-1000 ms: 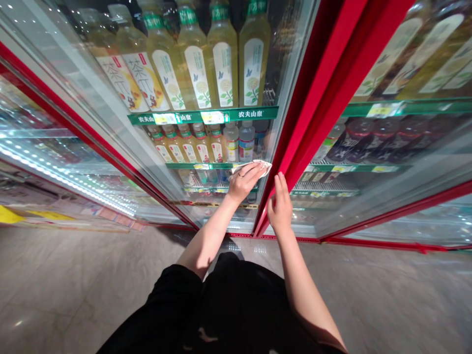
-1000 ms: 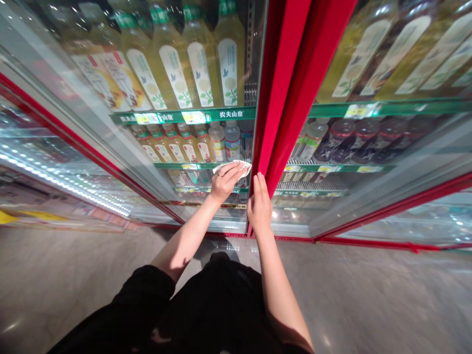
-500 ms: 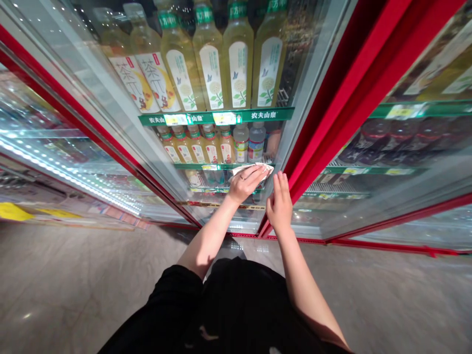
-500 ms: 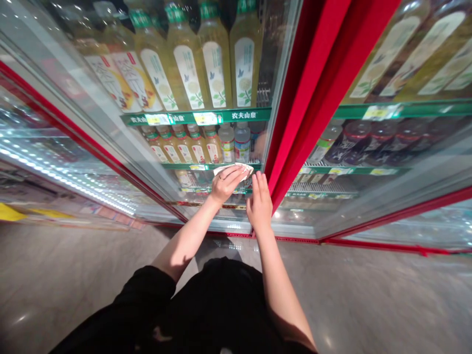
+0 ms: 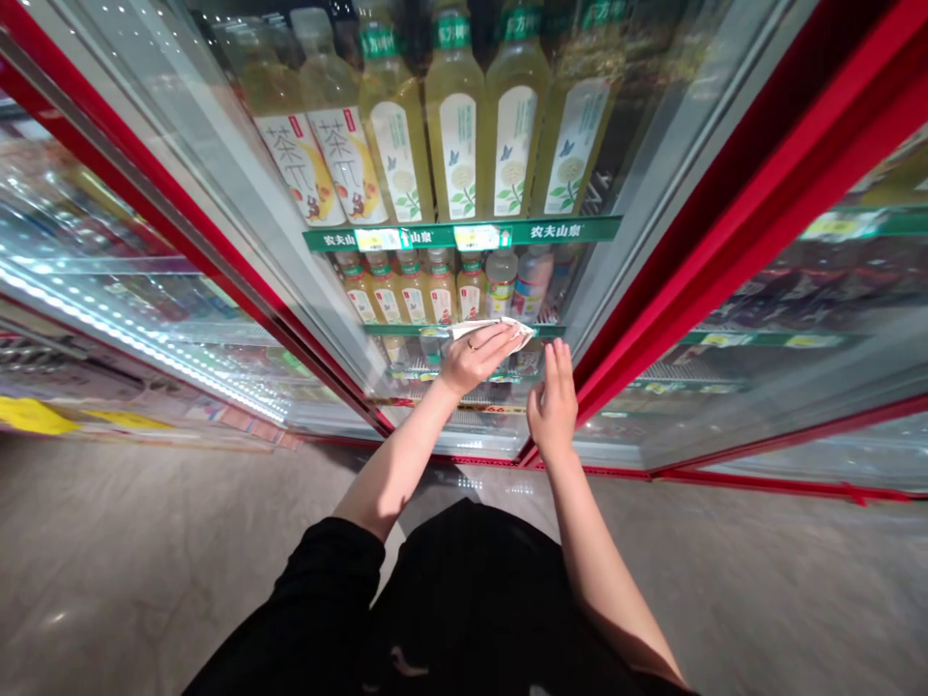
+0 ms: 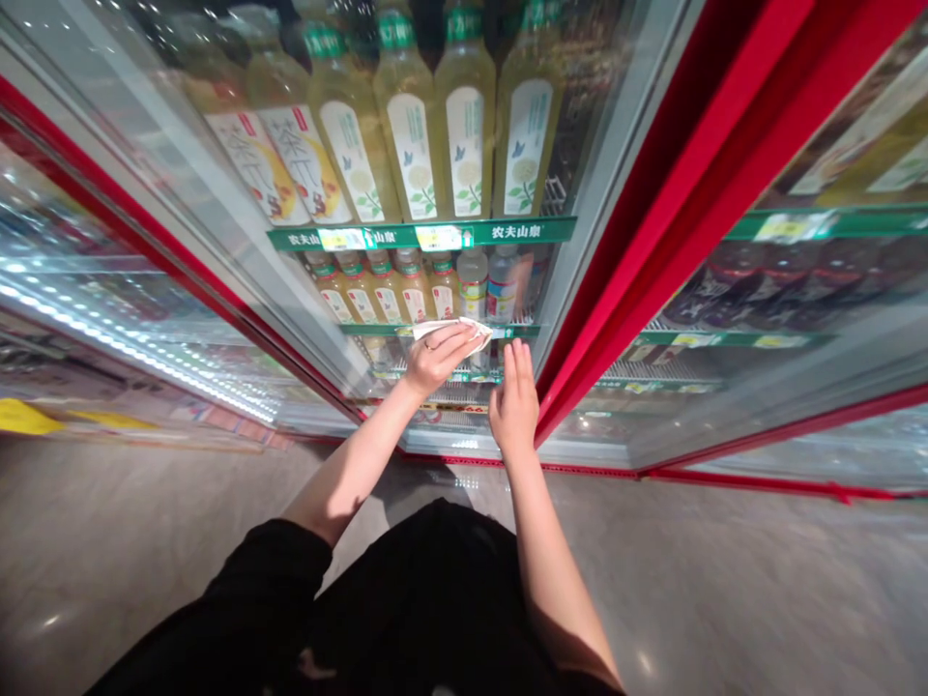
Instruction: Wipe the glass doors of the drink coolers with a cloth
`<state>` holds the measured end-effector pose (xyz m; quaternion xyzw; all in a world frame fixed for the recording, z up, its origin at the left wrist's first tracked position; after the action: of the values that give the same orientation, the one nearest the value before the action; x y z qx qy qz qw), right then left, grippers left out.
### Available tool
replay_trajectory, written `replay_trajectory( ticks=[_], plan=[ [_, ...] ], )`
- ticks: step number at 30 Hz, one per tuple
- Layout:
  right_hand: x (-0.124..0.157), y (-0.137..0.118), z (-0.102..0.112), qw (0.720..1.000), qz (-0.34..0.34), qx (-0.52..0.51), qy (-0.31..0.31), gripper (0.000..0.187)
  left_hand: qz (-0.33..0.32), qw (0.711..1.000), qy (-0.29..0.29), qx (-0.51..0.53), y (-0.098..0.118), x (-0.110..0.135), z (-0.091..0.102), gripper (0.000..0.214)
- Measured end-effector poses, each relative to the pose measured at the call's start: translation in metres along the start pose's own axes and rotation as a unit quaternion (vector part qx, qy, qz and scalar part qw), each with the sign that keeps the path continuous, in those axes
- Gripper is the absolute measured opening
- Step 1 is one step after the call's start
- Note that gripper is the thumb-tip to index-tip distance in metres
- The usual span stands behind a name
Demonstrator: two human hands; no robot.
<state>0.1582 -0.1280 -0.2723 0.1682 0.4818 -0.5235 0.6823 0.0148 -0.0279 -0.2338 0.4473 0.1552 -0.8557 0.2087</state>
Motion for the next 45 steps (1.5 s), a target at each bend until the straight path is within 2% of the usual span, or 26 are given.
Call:
replay_trajectory(
  ticks=[3,5,7,10,14,17,19,22,24,26,29,32,36,39,42,45],
  plan=[
    [-0.003,-0.009,-0.004,1.000,0.007,-0.001,-0.004,0.090,-0.009,0.997,-0.069,0.031,-0.003,0.009,-0.009,0.035],
    [-0.004,-0.013,-0.005,1.000,0.007,0.001,-0.010,0.090,-0.012,0.994,-0.094,0.045,-0.009,0.019,-0.006,0.033],
    [-0.003,-0.016,-0.006,1.000,0.005,0.003,-0.015,0.090,-0.024,0.995,-0.089,0.046,-0.014,0.026,0.004,0.033],
    [-0.002,-0.021,-0.011,1.000,-0.003,0.011,-0.016,0.089,-0.024,0.998,-0.049,0.039,-0.019,0.026,0.014,0.035],
    [-0.003,-0.033,-0.022,1.000,0.004,0.007,-0.021,0.088,0.022,0.998,-0.028,0.046,-0.016,0.017,0.003,0.032],
    [-0.004,-0.040,-0.026,1.000,0.007,0.005,-0.026,0.089,0.023,0.997,-0.034,0.059,-0.015,0.024,0.000,0.028],
    [-0.004,-0.041,-0.025,0.999,-0.001,0.012,-0.030,0.089,0.006,0.998,-0.021,0.058,-0.019,0.036,0.011,0.024],
    [-0.007,-0.042,-0.023,0.999,0.000,0.014,-0.040,0.092,0.012,0.998,-0.004,0.053,-0.036,0.051,0.034,0.025],
    [-0.010,-0.046,-0.025,0.999,0.014,0.006,-0.052,0.094,0.036,0.998,0.007,0.046,-0.049,0.052,0.044,0.028],
    [-0.014,-0.052,-0.031,0.997,0.025,0.000,-0.067,0.095,0.066,0.997,0.018,0.039,-0.059,0.046,0.046,0.031],
    [-0.018,-0.061,-0.044,0.996,0.030,0.002,-0.090,0.097,0.090,0.995,0.015,0.038,-0.063,0.038,0.039,0.035],
    [-0.018,-0.066,-0.056,0.993,0.022,0.008,-0.119,0.096,0.086,0.995,-0.017,0.041,-0.063,0.042,0.036,0.034],
    [-0.016,-0.066,-0.067,0.987,0.006,0.005,-0.159,0.094,0.052,0.997,-0.045,0.028,-0.068,0.060,0.053,0.032],
    [-0.014,-0.064,-0.074,0.988,-0.001,-0.001,-0.154,0.095,0.038,0.999,0.015,0.013,-0.069,0.057,0.072,0.035],
    [-0.012,-0.063,-0.082,0.990,-0.010,-0.014,-0.137,0.096,0.068,0.992,0.107,0.004,-0.065,0.041,0.081,0.031],
    [-0.009,-0.061,-0.087,0.992,-0.012,-0.023,-0.127,0.097,0.085,0.991,0.101,-0.007,-0.062,0.030,0.074,0.025]
  ],
)
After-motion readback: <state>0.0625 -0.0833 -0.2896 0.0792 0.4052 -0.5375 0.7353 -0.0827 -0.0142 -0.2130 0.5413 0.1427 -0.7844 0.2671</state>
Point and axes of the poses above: each hand's wrist, its own x-axis away from the middle knuckle, its own z-axis out of the back of the hand, y = z × x, the point moved 6 cm from there along -x, towards the middle knuckle, and after that the axes turned 10 degrees about z, right-handed, at the moved point
